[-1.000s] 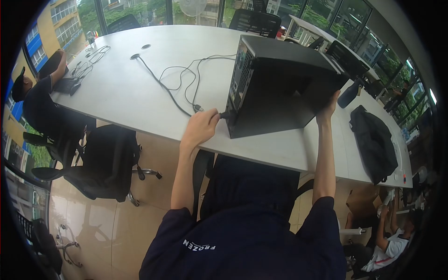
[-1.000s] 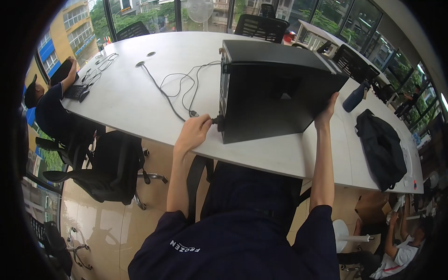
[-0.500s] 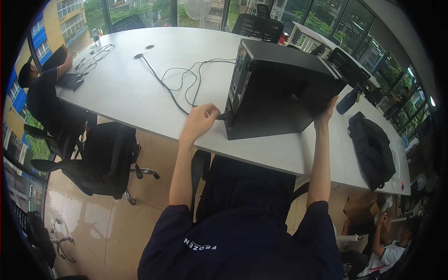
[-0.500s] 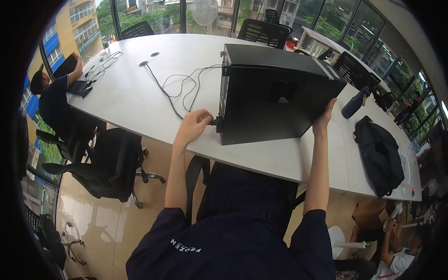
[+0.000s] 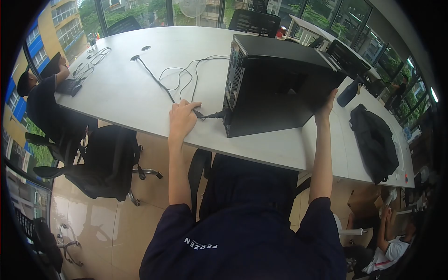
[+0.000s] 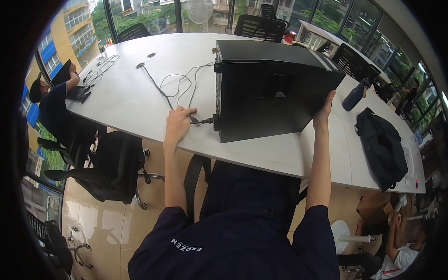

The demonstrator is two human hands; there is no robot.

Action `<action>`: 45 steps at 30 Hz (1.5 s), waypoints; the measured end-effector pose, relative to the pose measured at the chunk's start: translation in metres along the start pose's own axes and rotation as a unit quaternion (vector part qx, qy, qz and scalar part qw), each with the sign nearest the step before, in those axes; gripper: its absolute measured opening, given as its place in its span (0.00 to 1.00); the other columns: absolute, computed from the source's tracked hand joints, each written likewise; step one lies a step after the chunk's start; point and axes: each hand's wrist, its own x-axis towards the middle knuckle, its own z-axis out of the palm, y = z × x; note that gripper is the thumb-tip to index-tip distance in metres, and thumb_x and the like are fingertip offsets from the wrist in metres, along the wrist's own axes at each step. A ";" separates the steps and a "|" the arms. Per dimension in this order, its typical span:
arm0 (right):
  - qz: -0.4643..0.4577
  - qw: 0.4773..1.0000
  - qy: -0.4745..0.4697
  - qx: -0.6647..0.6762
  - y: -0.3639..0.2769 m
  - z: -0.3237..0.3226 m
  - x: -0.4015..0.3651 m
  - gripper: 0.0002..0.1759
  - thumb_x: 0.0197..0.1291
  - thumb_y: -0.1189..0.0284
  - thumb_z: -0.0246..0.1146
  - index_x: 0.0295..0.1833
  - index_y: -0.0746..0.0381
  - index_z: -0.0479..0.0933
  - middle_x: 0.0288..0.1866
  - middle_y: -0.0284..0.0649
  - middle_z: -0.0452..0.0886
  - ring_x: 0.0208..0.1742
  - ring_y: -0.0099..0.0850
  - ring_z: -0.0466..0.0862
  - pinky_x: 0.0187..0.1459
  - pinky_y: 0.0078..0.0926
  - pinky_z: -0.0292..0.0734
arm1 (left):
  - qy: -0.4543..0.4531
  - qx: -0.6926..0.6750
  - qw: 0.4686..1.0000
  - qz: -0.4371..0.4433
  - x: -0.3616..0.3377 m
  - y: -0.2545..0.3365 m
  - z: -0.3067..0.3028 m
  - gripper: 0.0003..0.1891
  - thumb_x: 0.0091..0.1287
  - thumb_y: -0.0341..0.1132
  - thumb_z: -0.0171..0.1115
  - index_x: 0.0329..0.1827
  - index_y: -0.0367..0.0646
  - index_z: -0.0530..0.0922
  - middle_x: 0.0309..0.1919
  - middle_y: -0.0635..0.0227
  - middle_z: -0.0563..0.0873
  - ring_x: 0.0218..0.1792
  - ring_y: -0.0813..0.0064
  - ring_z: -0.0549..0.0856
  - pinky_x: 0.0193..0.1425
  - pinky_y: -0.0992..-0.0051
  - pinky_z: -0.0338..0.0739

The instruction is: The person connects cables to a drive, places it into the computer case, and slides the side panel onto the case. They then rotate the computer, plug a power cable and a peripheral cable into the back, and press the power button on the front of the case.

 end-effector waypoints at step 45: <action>0.007 1.000 0.014 -0.020 -0.003 0.005 -0.001 0.57 0.70 0.28 0.42 0.84 0.67 0.51 0.84 0.48 0.57 0.84 0.42 0.56 0.82 0.39 0.47 | 0.267 -0.160 0.921 0.234 0.004 0.090 -0.012 0.10 0.66 0.25 0.69 0.48 0.48 0.90 0.37 0.74 0.89 0.38 0.68 0.77 0.49 0.69 0.68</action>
